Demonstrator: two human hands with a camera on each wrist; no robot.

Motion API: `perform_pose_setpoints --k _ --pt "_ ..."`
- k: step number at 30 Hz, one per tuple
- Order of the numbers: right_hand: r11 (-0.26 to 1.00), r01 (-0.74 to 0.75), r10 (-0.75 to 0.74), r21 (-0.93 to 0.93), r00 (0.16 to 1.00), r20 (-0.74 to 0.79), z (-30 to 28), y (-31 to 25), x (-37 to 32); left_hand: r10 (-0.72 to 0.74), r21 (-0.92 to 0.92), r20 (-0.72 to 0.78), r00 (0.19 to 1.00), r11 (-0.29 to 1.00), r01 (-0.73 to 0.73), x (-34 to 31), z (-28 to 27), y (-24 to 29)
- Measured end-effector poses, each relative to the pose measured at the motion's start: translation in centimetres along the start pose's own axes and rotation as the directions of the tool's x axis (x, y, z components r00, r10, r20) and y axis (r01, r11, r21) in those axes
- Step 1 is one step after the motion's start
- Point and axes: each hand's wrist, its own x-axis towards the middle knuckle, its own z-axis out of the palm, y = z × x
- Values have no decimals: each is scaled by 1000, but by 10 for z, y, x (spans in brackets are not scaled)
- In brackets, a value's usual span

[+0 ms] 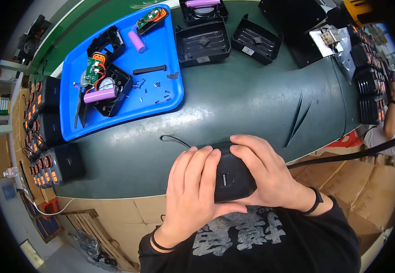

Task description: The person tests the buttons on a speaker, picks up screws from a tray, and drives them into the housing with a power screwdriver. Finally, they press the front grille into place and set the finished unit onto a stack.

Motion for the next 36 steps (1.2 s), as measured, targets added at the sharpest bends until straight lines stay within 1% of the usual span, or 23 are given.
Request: perform_pose_setpoints --k 1,5,8,10,14,16,20,22,23,25,26,28,29,30,32,33,34,36 --pt "1000 19 -19 17 1000 -11 1 1 0 -4 -8 0 1000 1000 4 1 1 0" --pt "1000 19 -19 2 1000 -9 4 5 -2 -9 -12 13 1000 1000 9 0 3 -2" --pt "1000 19 -19 -4 1000 -1 5 8 -3 3 17 -4 1000 1000 -3 -1 5 -2" --pt "998 61 -62 -7 998 -24 6 10 -3 20 59 -27 999 998 -18 -1 6 -1" --pt "997 75 -75 -18 997 -21 8 12 -4 -6 92 -60 998 996 12 -1 7 2" --pt "992 105 -108 -77 993 -43 11 15 -6 -20 98 -30 999 995 23 -1 5 3" --pt "983 121 -128 -138 991 -37 10 14 -8 -28 74 -21 999 997 29 -1 4 3" --pt "995 84 -83 -50 996 14 8 13 -9 -20 33 -26 999 999 21 -2 5 1" --pt "994 94 -94 -53 996 9 6 13 -9 -17 40 -35 999 999 18 -4 6 -2" --pt "988 43 -59 149 992 109 0 15 -8 -8 -137 -41 999 991 2 -9 9 -9" --pt "987 54 -71 152 992 107 -3 16 -8 -9 -127 -47 999 992 3 -12 12 -11" --pt "967 -31 -7 252 989 149 -7 18 -8 -145 -291 -126 981 951 103 -19 15 -12" --pt "951 -74 22 299 985 172 -8 18 -8 -219 -299 -105 970 937 179 -25 13 -10" --pt "951 -66 15 302 986 168 -9 17 -8 -216 -292 -110 970 940 177 -29 11 -9" --pt "941 -150 108 302 982 152 -8 14 -7 -314 -282 -56 948 915 287 -34 8 -7" --pt "946 -139 107 293 987 123 -7 11 -5 -297 -173 -22 955 942 289 -36 5 -6" --pt "946 -125 94 299 989 115 -6 11 -5 -294 -160 -31 955 945 286 -38 6 -6" --pt "950 -125 100 287 990 101 -3 14 -7 -348 -144 -66 935 931 336 -41 10 -5"
